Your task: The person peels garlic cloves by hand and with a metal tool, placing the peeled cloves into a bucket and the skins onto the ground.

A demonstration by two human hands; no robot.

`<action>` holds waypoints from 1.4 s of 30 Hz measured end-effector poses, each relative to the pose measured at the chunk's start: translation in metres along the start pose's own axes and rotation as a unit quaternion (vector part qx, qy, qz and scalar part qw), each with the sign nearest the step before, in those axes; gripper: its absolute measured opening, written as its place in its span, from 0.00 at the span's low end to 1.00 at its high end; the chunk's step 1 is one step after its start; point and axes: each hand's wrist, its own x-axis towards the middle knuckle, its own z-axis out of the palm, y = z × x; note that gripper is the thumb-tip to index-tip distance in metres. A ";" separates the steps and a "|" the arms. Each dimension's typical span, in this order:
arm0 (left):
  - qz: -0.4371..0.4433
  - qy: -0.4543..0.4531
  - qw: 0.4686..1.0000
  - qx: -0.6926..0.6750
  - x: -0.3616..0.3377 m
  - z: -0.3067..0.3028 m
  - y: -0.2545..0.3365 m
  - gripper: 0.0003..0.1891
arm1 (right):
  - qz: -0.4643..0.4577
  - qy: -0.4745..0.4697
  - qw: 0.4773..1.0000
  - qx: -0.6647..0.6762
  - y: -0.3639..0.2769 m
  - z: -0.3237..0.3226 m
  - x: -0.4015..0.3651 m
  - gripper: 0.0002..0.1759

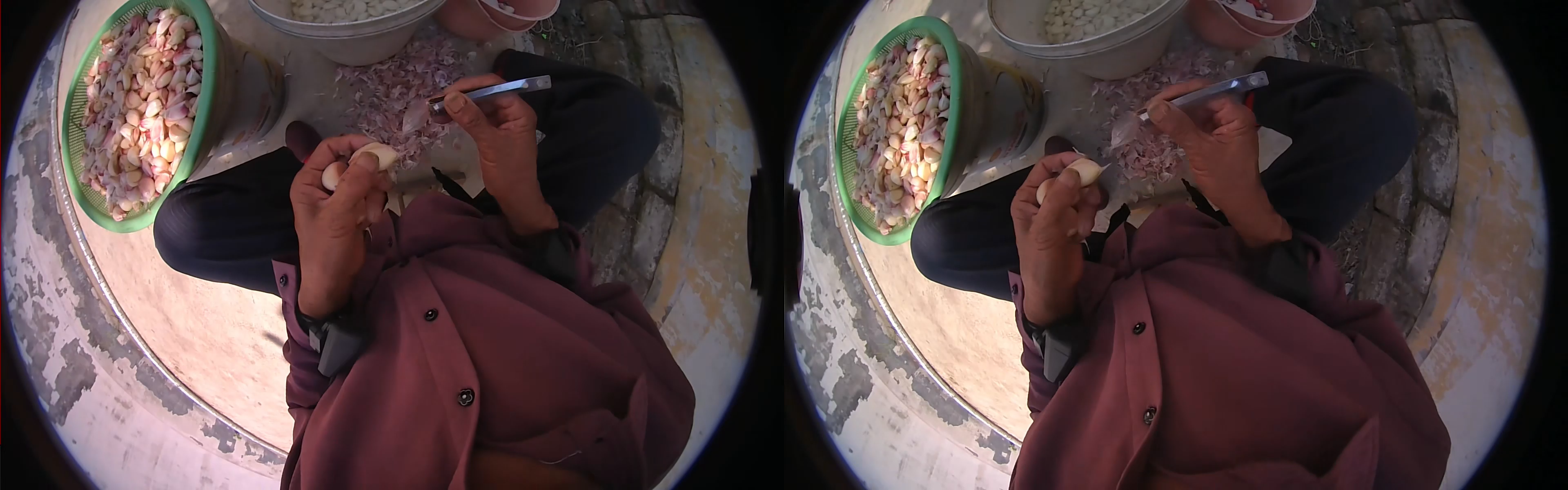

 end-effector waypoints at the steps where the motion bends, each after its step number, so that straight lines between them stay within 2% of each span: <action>1: -0.001 -0.001 1.000 0.000 -0.001 -0.002 0.002 0.09 | -0.009 0.043 0.999 -0.026 0.007 -0.008 0.004 0.09; 5: -0.011 -0.015 1.000 -0.007 0.001 -0.006 0.007 0.10 | 0.017 0.030 0.996 -0.080 0.016 -0.030 0.005 0.12; 7: -0.018 -0.023 0.999 -0.014 0.001 -0.007 0.004 0.10 | 0.005 -0.045 0.988 -0.147 -0.006 -0.011 -0.008 0.12; 8: -0.014 -0.021 1.000 -0.014 0.003 -0.006 0.003 0.09 | 0.005 -0.044 0.988 -0.148 -0.011 -0.005 -0.012 0.12; 10: -0.011 -0.020 1.000 -0.014 0.003 -0.002 0.001 0.09 | -0.019 -0.109 0.991 -0.079 -0.018 0.005 -0.017 0.12; 13: -0.026 -0.024 0.999 -0.011 0.001 0.006 0.000 0.08 | -0.010 -0.086 0.996 -0.025 -0.020 0.015 -0.022 0.09; 16: -0.019 -0.014 0.999 0.022 0.000 0.011 0.000 0.08 | -0.026 -0.074 0.994 -0.073 -0.019 0.011 -0.023 0.09; 19: -0.024 -0.013 0.999 0.026 -0.003 0.013 0.001 0.08 | -0.015 -0.091 0.994 -0.059 -0.023 0.009 -0.024 0.09; 21: 0.012 -0.022 0.997 0.075 -0.004 0.012 -0.001 0.09 | -0.017 -0.091 0.994 -0.064 -0.021 0.009 -0.024 0.09; 25: 0.030 -0.053 0.994 0.086 -0.009 0.010 -0.003 0.10 | -0.015 -0.089 0.993 -0.071 -0.015 0.009 -0.025 0.09; 31: 0.000 -0.017 0.999 0.039 -0.004 0.009 -0.008 0.11 | -0.031 -0.070 0.995 -0.064 -0.017 0.009 -0.024 0.08; 32: -0.011 -0.032 0.999 -0.005 -0.002 0.003 -0.011 0.11 | -0.031 -0.070 0.995 -0.064 -0.017 0.010 -0.023 0.08; 35: -0.025 -0.045 0.997 -0.060 0.000 0.004 -0.012 0.12 | -0.009 -0.081 0.996 -0.027 -0.017 0.014 -0.023 0.08; 37: -0.026 -0.039 0.996 -0.070 -0.001 0.006 -0.012 0.14 | -0.010 -0.041 0.999 0.023 -0.017 0.019 -0.024 0.06; 40: 0.009 -0.034 0.999 -0.004 -0.004 0.006 -0.012 0.18 | 0.044 -0.028 0.997 0.054 -0.023 0.020 -0.022 0.07; 42: 0.015 -0.022 0.997 0.077 -0.006 0.007 -0.013 0.20 | 0.032 -0.037 0.997 0.060 -0.021 0.020 -0.021 0.07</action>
